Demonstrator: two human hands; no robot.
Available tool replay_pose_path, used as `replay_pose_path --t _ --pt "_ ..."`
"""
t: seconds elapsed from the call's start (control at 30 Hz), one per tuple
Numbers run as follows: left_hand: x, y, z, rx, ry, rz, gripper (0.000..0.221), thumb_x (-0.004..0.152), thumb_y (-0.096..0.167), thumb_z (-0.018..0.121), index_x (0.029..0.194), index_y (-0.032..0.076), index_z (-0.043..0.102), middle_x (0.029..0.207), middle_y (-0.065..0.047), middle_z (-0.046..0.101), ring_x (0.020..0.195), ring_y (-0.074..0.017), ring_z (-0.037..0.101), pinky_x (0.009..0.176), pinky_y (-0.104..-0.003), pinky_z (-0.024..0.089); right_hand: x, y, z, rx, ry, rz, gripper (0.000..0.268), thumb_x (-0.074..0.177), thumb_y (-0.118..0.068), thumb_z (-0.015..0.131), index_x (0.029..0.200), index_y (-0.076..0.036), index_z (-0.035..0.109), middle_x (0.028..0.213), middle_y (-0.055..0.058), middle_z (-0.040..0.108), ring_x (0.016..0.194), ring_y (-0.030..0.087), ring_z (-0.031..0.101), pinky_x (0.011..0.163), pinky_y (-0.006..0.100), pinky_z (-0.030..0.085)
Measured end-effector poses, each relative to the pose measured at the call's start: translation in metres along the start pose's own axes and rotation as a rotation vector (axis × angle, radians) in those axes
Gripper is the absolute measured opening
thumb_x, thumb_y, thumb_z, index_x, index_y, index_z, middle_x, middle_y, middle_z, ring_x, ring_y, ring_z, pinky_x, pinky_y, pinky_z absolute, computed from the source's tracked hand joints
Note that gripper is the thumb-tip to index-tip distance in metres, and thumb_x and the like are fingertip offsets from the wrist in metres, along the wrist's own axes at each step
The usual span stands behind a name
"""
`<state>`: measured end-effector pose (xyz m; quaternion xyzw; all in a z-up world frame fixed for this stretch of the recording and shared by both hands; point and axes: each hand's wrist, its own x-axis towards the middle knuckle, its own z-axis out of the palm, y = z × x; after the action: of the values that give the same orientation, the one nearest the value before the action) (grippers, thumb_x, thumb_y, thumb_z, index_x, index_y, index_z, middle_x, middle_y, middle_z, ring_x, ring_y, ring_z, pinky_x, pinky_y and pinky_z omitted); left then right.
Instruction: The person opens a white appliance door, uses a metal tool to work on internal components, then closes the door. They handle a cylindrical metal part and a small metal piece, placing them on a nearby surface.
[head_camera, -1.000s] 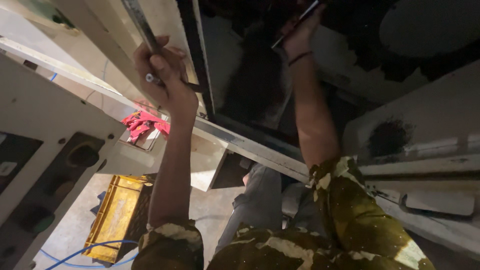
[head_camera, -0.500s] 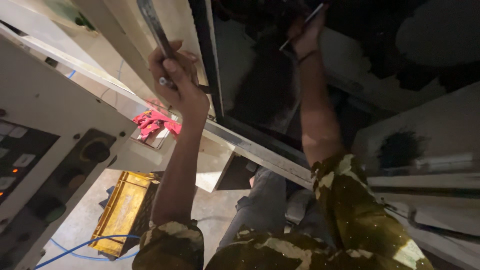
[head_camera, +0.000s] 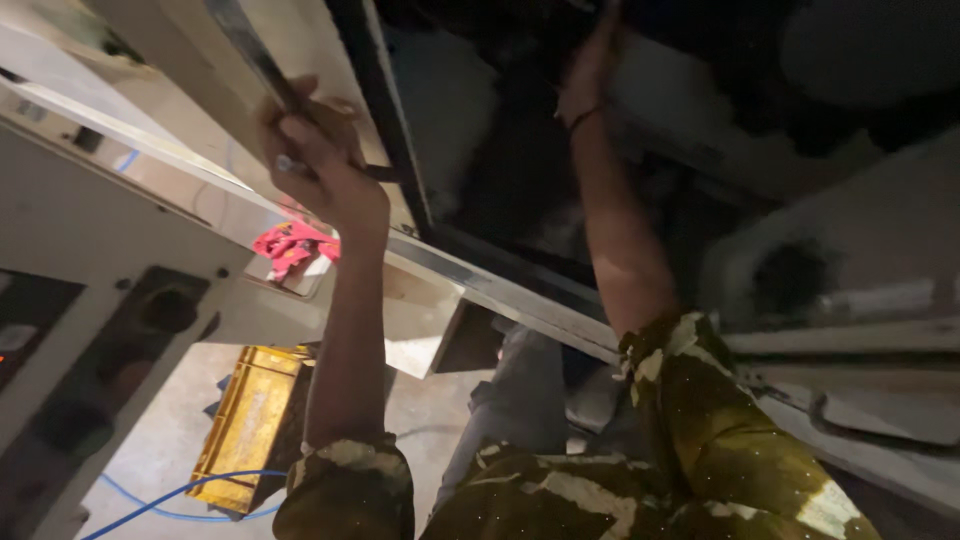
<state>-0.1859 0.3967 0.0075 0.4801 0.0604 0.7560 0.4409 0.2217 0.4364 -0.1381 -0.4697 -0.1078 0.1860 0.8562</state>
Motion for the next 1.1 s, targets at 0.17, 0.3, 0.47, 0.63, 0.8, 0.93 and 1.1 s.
replay_pose_path --t 0.17,0.3,0.47,0.63,0.8,0.93,1.1 --pt "-0.001 -0.006 -0.004 -0.102 -0.046 0.029 0.038 0.121 0.032 0.046 0.127 -0.004 0.058 0.072 -0.006 0.043 0.059 -0.0091 0.037 0.071 -0.028 0.047 0.006 0.014 -0.032 -0.060 -0.137 -0.015 0.022 0.099 -0.045 0.056 0.099 -0.023 0.057 0.083 -0.007 0.061 0.067 0.007 0.055 0.056 0.032 0.049" --pt "-0.001 0.003 -0.002 -0.027 -0.066 0.056 0.038 0.122 0.033 0.044 0.126 -0.002 0.059 0.070 -0.003 0.043 0.058 -0.0094 0.039 0.074 -0.029 0.050 0.010 0.017 -0.031 0.001 -0.458 0.030 0.034 0.107 -0.041 0.053 0.088 -0.014 0.060 0.072 0.000 0.056 0.058 0.014 0.048 0.055 0.033 0.042" --pt "0.001 0.010 0.004 -0.002 -0.027 0.023 0.038 0.119 0.034 0.044 0.126 -0.001 0.057 0.073 -0.006 0.049 0.060 -0.0113 0.040 0.061 -0.022 0.039 -0.005 0.005 -0.019 0.102 -0.566 0.134 0.035 0.106 -0.025 0.065 0.077 -0.018 0.048 0.058 -0.002 0.043 0.045 0.013 0.036 0.042 0.031 0.027" --pt "-0.001 0.005 0.003 -0.045 -0.031 0.013 0.039 0.121 0.035 0.045 0.123 -0.001 0.059 0.068 -0.002 0.040 0.056 -0.0080 0.033 0.066 -0.026 0.040 -0.017 -0.007 -0.016 0.102 -0.494 0.142 0.022 0.099 -0.018 0.064 0.079 -0.018 0.054 0.059 -0.003 0.046 0.043 0.011 0.036 0.042 0.030 0.027" --pt "-0.002 -0.003 0.004 -0.082 -0.001 0.036 0.040 0.120 0.035 0.046 0.121 -0.002 0.060 0.066 -0.001 0.037 0.055 -0.0078 0.030 0.062 -0.024 0.037 -0.010 0.000 -0.023 0.059 -0.563 0.152 0.028 0.103 -0.022 0.064 0.078 -0.016 0.054 0.058 -0.002 0.045 0.045 0.012 0.037 0.044 0.031 0.028" --pt "-0.002 0.000 0.003 -0.062 0.013 0.027 0.041 0.120 0.036 0.047 0.125 -0.003 0.060 0.069 -0.004 0.042 0.056 -0.0091 0.032 0.063 -0.026 0.038 -0.012 0.002 -0.017 0.005 -0.491 0.136 0.022 0.101 -0.019 0.065 0.081 -0.016 0.057 0.058 -0.003 0.046 0.046 0.011 0.039 0.044 0.030 0.031" --pt "-0.003 0.002 0.004 0.010 0.008 0.015 0.043 0.118 0.039 0.045 0.128 -0.001 0.059 0.067 -0.003 0.046 0.053 -0.0069 0.032 0.055 -0.021 0.032 -0.021 -0.006 -0.012 0.021 -0.433 0.147 0.019 0.098 -0.017 0.064 0.081 -0.017 0.055 0.061 -0.003 0.048 0.047 0.011 0.041 0.043 0.029 0.031"
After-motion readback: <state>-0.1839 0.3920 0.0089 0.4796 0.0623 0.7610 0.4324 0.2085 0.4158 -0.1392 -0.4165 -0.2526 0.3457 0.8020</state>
